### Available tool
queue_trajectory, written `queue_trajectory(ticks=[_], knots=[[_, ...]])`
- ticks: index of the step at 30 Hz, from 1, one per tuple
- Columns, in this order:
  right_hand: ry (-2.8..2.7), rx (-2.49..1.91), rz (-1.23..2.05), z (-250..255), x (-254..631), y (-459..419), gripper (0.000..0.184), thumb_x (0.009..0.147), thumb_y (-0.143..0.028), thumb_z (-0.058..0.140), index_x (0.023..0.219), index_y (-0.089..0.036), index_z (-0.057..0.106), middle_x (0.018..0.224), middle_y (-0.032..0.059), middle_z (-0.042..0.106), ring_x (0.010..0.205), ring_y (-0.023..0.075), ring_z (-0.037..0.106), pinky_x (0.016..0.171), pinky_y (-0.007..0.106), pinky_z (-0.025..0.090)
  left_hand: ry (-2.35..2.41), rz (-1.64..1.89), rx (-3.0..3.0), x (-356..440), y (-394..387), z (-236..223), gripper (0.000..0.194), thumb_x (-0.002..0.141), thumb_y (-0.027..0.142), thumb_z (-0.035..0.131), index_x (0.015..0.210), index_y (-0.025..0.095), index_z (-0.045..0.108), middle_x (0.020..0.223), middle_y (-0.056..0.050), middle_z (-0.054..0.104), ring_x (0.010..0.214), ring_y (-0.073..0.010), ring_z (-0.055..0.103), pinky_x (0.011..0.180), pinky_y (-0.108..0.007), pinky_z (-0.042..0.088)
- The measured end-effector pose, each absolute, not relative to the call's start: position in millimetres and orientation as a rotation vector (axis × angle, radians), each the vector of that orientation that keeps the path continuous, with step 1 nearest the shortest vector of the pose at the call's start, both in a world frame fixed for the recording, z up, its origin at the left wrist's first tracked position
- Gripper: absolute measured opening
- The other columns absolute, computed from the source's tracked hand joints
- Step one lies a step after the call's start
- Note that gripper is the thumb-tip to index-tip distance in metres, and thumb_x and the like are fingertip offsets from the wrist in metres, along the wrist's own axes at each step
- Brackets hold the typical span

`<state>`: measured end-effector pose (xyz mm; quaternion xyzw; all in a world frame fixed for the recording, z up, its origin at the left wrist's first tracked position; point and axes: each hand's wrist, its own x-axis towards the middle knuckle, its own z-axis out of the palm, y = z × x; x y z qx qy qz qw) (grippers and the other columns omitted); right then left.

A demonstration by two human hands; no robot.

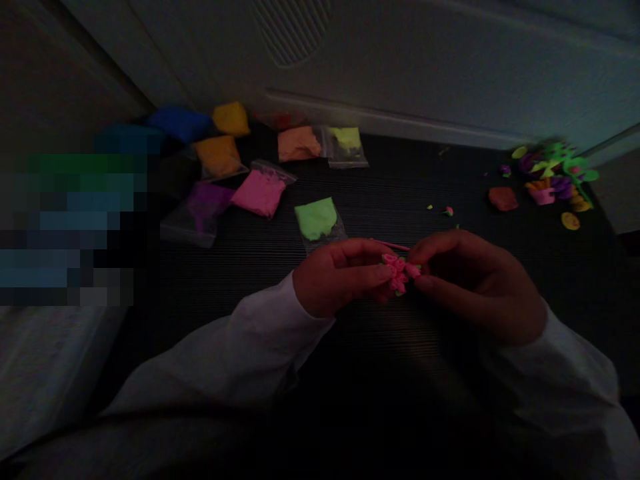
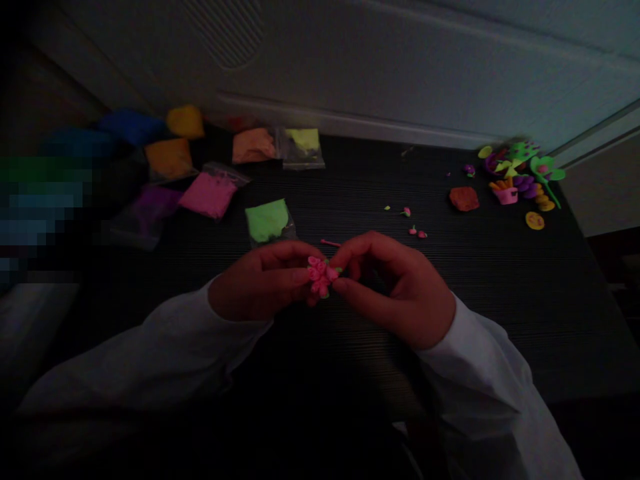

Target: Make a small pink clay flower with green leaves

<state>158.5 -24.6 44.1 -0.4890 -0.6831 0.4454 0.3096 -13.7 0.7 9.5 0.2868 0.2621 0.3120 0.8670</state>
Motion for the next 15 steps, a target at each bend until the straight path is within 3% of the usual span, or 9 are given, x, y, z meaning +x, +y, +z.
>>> queue_trajectory(ticks=[15], knots=[[-1.947,-1.344,1.08,47.5,158.3,-21.7,0.012,0.071,-0.024,0.054,0.082,-0.019,0.054,0.078,0.0019,0.056,0.071,0.0122,0.052,0.063,0.025,0.041,0.564,0.707,0.664,-11.6,0.7,5.1,0.018,0.059,0.011,0.061,0.077,0.013,0.056,0.064,0.0,0.061,0.059,-0.0105,0.058,0.052,-0.021,0.044]])
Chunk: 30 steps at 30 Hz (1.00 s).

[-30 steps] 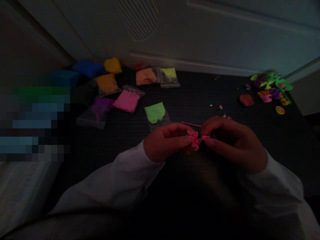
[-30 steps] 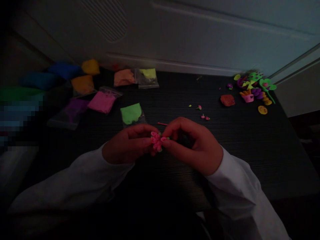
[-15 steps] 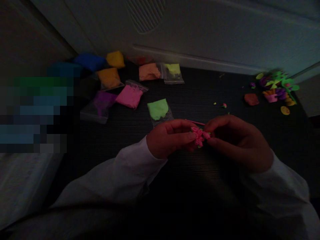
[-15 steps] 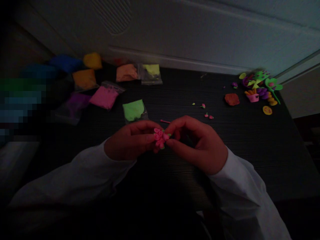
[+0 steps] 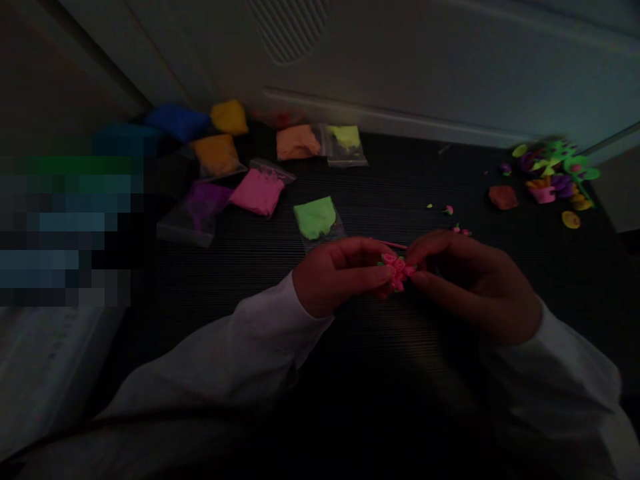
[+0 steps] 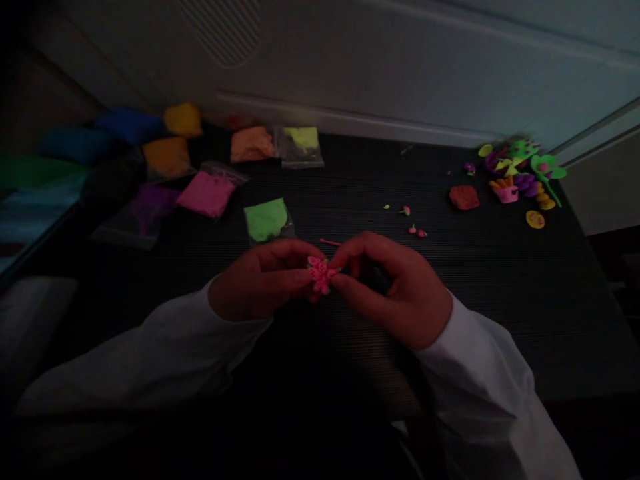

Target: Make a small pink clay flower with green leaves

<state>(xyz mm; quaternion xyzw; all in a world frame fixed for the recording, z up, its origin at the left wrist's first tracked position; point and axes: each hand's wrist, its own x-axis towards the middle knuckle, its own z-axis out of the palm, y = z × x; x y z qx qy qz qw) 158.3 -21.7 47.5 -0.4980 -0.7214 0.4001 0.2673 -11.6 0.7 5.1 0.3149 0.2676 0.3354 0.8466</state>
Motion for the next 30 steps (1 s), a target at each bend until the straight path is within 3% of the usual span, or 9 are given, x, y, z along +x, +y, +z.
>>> queue_trajectory(ticks=[14,30], knots=[[-1.878,-1.343,1.087,45.8,156.9,-22.8,0.012,0.071,-0.024,0.054,0.083,-0.02,0.054,0.077,0.0009,0.057,0.07,0.0116,0.053,0.062,0.024,0.042,0.57,0.69,0.645,-12.9,0.5,9.0,0.02,0.057,0.012,0.063,0.076,0.014,0.057,0.067,-0.001,0.061,0.062,-0.0114,0.057,0.056,-0.024,0.044],[-1.929,-1.349,1.072,47.6,154.6,-22.6,0.012,0.072,-0.027,0.053,0.082,-0.02,0.054,0.076,0.0019,0.058,0.07,0.0122,0.052,0.062,0.025,0.042,0.548,0.714,0.741,-14.0,0.7,3.5,0.012,0.064,0.012,0.058,0.076,0.014,0.056,0.067,0.0,0.062,0.061,-0.0091,0.057,0.057,-0.021,0.044]])
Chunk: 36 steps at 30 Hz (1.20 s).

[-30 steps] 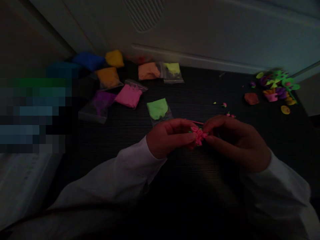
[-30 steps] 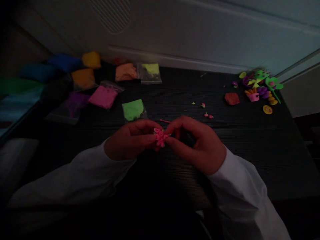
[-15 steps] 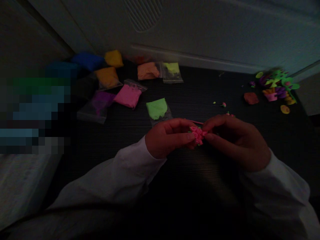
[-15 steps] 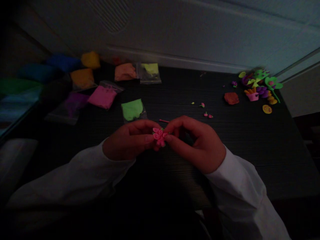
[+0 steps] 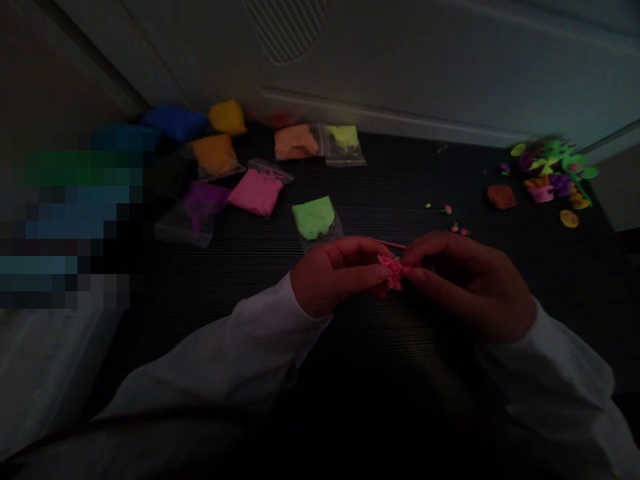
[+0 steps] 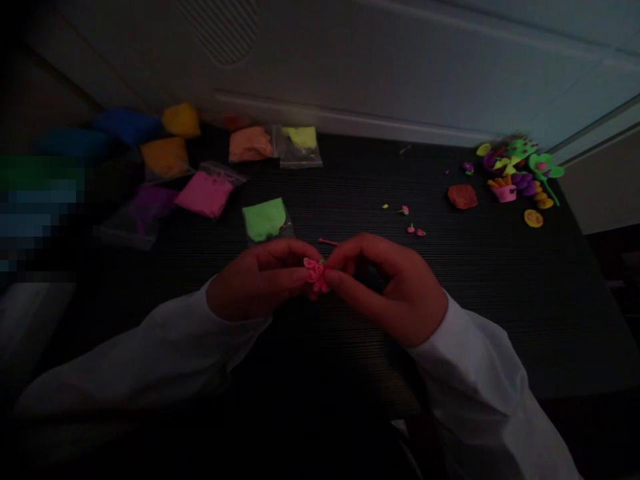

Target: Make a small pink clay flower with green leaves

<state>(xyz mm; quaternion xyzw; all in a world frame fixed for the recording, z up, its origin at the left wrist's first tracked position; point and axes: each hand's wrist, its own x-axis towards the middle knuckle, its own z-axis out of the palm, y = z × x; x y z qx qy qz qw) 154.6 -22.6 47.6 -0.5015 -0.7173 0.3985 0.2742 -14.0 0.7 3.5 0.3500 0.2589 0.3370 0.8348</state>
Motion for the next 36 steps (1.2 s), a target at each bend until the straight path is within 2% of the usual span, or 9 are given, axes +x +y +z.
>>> queue_trajectory(ticks=[13,23,36], knots=[[-1.881,-1.28,0.918,37.8,151.7,-25.0,0.022,0.067,-0.026,0.058,0.088,-0.02,0.052,0.079,0.0018,0.057,0.071,0.013,0.052,0.066,0.028,0.043,0.613,0.855,0.948,-15.4,-4.8,3.5,0.016,0.064,0.013,0.059,0.08,0.015,0.056,0.077,-0.001,0.062,0.073,-0.0095,0.057,0.07,-0.022,0.043],[-1.901,-1.283,0.894,37.6,153.0,-24.4,0.023,0.068,-0.026,0.058,0.089,-0.02,0.053,0.08,0.0018,0.058,0.073,0.0132,0.053,0.067,0.029,0.043,0.619,0.881,1.048,-15.7,-6.5,3.9,0.017,0.065,0.012,0.058,0.081,0.016,0.056,0.081,-0.002,0.062,0.078,-0.0106,0.057,0.071,-0.02,0.043],[-1.994,-1.259,0.892,40.5,154.4,-21.4,0.015,0.067,-0.025,0.059,0.082,-0.021,0.056,0.082,0.0027,0.058,0.075,0.0137,0.053,0.068,0.028,0.043,0.661,0.88,1.091,-16.0,-6.2,6.2,0.016,0.064,0.015,0.059,0.08,0.016,0.057,0.078,-0.002,0.061,0.073,-0.0104,0.057,0.067,-0.021,0.043]])
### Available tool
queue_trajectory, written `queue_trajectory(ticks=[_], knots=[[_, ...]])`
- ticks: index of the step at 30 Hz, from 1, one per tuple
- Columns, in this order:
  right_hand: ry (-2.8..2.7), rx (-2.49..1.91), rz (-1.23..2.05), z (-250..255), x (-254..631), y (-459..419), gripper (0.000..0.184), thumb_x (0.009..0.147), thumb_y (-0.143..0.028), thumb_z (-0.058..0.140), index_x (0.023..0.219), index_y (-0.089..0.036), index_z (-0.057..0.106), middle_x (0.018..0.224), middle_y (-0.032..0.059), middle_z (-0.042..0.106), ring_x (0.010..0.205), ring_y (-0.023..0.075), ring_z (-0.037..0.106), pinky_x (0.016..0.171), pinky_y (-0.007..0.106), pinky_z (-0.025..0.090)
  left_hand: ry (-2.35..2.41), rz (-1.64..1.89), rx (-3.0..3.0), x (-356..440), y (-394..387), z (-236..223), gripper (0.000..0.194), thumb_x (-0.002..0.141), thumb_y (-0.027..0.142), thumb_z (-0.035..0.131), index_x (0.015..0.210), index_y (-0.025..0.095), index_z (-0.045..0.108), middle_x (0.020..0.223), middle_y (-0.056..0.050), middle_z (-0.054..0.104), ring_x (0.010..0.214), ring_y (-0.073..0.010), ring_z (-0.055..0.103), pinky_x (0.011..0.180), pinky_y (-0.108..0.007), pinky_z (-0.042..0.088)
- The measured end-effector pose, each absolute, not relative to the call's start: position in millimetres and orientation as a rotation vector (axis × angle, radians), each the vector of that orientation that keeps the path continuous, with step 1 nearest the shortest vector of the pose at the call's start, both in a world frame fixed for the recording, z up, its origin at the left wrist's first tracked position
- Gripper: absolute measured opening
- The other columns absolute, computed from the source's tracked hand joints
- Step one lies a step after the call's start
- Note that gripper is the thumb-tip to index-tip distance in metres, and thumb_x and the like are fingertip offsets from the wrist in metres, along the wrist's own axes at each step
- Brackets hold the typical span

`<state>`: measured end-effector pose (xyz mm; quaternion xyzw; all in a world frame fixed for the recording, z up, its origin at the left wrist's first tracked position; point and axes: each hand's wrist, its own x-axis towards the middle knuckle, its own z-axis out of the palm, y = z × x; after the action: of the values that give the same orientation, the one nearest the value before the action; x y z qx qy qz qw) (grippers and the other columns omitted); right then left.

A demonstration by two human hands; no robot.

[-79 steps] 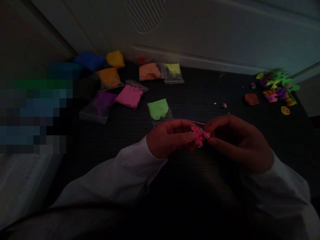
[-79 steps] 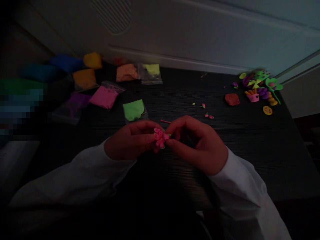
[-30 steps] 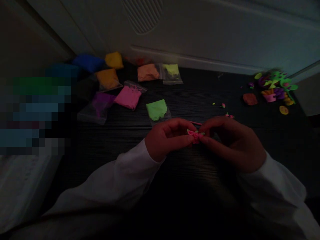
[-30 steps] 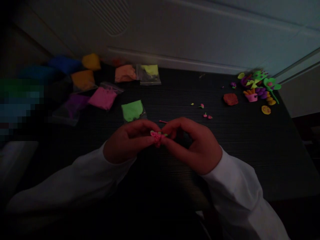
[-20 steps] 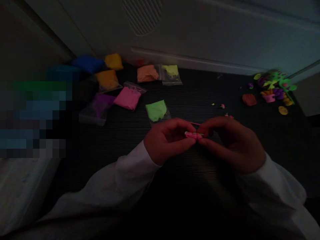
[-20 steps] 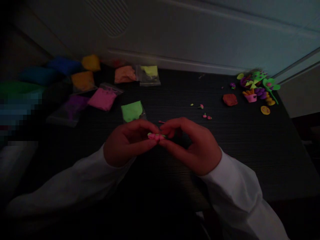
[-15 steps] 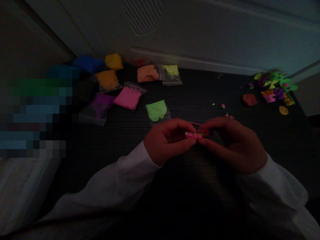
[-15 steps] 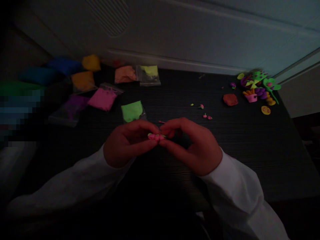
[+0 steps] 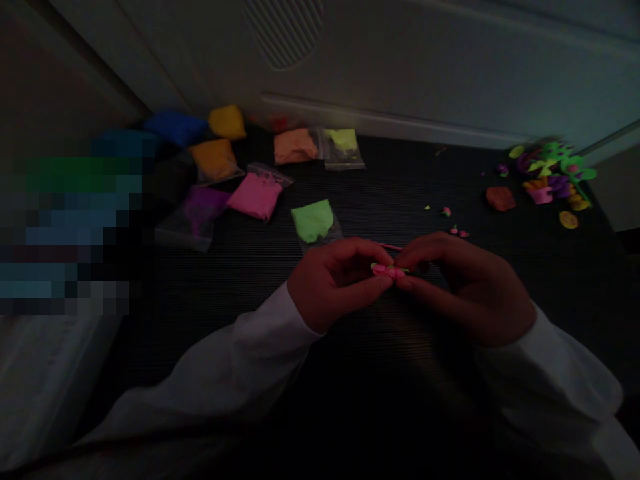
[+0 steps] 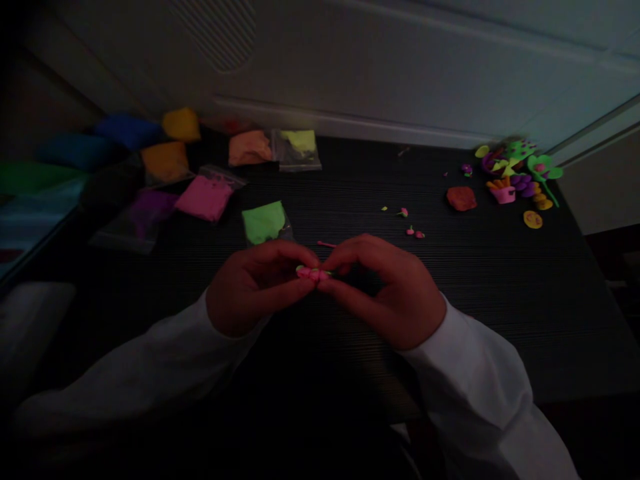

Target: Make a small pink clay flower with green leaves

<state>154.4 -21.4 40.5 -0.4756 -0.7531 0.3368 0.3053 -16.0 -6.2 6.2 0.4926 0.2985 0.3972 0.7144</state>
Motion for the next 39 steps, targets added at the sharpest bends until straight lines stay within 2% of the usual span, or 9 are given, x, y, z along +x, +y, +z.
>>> queue_trajectory(ticks=[7,21,28,39], knots=[[-2.044,-1.258,0.867,42,155,-21,0.016,0.067,-0.025,0.059,0.082,-0.02,0.057,0.081,0.0023,0.058,0.075,0.0133,0.053,0.068,0.028,0.043,0.648,0.882,1.088,-16,-6,6,0.015,0.065,0.014,0.058,0.08,0.016,0.058,0.076,0.0,0.06,0.071,-0.0086,0.056,0.066,-0.018,0.042],[-2.07,-1.256,0.84,43,155,-21,0.014,0.069,-0.027,0.057,0.082,-0.02,0.057,0.08,0.0024,0.058,0.073,0.0133,0.052,0.067,0.027,0.042,0.672,0.855,0.978,-14,-6,6,0.015,0.062,0.014,0.061,0.076,0.015,0.059,0.074,0.0,0.062,0.069,-0.0095,0.057,0.067,-0.021,0.043],[-1.898,-1.293,0.95,41,154,-25,0.033,0.067,-0.026,0.059,0.098,-0.02,0.05,0.083,0.0026,0.055,0.075,0.014,0.051,0.068,0.029,0.042,0.584,0.79,0.615,-14,2,7,0.01,0.062,0.013,0.06,0.072,0.015,0.057,0.067,0.0,0.063,0.063,-0.0097,0.059,0.063,-0.024,0.046],[-2.063,-1.202,0.567,44,151,-27,0.024,0.07,-0.019,0.053,0.094,-0.021,0.056,0.087,0.0045,0.055,0.078,0.0151,0.053,0.069,0.029,0.044,0.567,0.723,0.505,-15,3,7,0.01,0.062,0.011,0.059,0.072,0.012,0.056,0.065,-0.001,0.063,0.061,-0.0099,0.059,0.06,-0.023,0.047]])
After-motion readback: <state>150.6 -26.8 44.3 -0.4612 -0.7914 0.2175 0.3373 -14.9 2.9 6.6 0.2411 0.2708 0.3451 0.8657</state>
